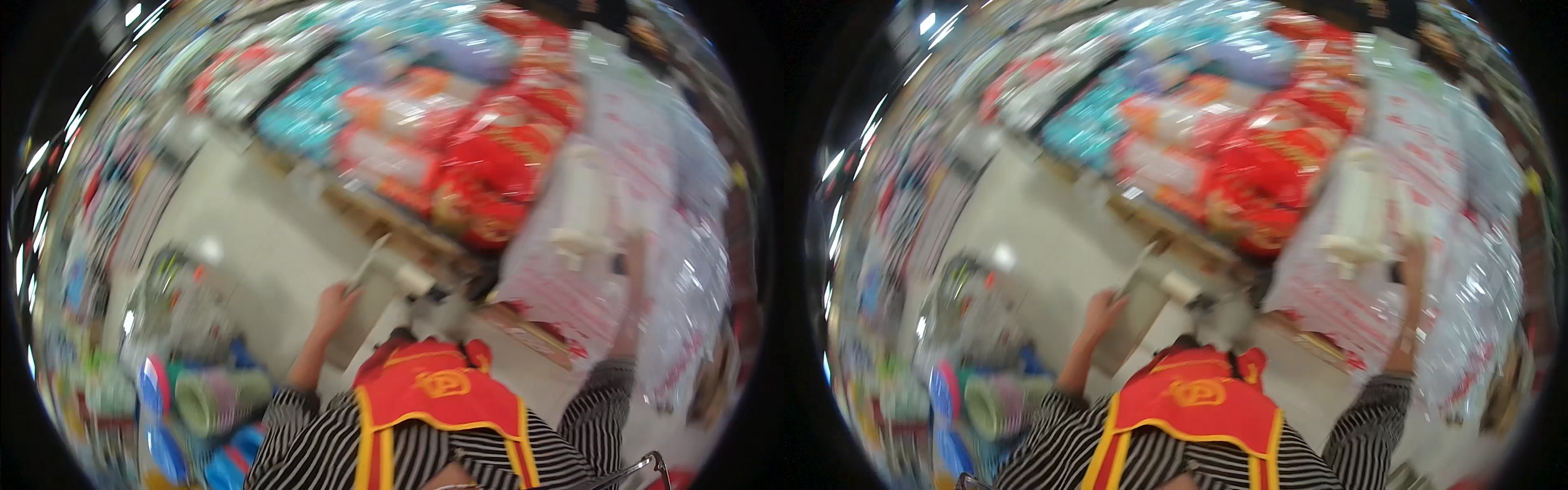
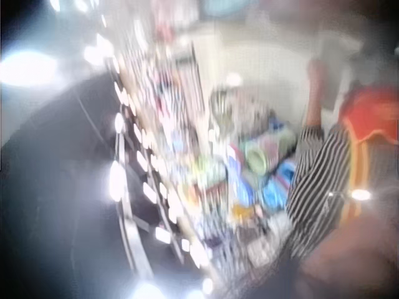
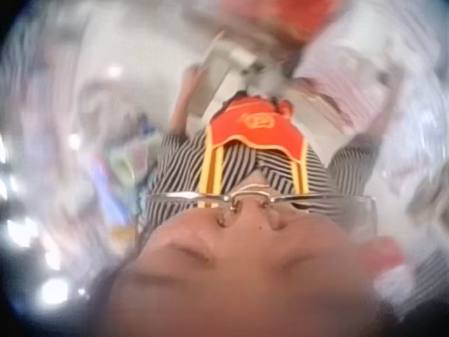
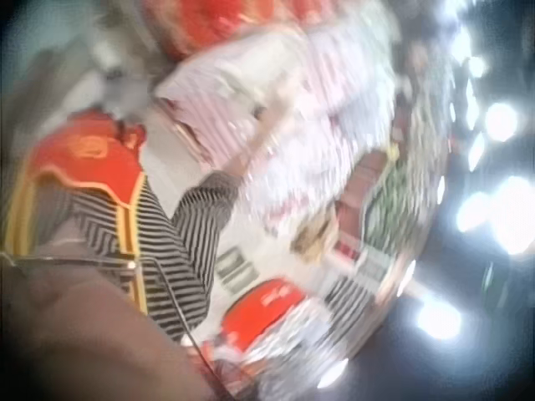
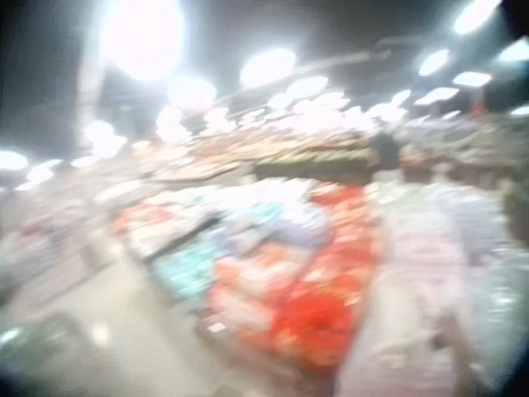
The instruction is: The person assembles a small gray plastic shelf by attaching white cylindrical legs with black caps. They insert the legs into the shelf's holes and rotate them to secure the connections. The person then places the assembled shelf onto a store shelf.
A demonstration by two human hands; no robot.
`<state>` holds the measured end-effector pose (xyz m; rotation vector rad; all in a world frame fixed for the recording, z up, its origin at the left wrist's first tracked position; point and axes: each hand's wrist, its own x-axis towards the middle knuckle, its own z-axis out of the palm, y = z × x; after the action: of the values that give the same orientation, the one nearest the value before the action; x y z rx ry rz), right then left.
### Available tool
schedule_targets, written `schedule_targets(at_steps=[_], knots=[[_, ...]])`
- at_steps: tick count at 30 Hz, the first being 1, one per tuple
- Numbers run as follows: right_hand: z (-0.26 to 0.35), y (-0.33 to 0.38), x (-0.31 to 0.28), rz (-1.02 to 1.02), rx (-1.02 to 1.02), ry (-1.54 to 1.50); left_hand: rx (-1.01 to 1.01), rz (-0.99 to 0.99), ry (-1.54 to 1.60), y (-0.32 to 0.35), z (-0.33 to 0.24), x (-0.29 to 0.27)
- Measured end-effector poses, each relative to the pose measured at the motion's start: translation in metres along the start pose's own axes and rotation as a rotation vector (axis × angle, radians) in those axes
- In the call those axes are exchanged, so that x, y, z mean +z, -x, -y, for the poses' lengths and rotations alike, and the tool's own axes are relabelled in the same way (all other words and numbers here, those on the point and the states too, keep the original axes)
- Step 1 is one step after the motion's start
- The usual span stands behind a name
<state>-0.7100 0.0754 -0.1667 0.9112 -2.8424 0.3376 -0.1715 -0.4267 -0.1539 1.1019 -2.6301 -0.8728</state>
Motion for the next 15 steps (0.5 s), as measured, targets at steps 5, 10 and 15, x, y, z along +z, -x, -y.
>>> schedule_targets(at_steps=[5, 10, 15], knots=[[0.03, -0.011, -0.048, -0.438, 0.138, -0.391, 0.037, -0.033, -0.174, -0.004, -0.007, -0.042], [0.218, 0.029, -0.131, -0.263, 0.154, -0.588, 0.184, -0.019, -0.219, -0.016, 0.009, -0.063], [0.407, 0.039, -0.091, -0.064, -0.052, -0.681, 0.239, -0.026, -0.195, -0.036, 0.053, -0.09]])
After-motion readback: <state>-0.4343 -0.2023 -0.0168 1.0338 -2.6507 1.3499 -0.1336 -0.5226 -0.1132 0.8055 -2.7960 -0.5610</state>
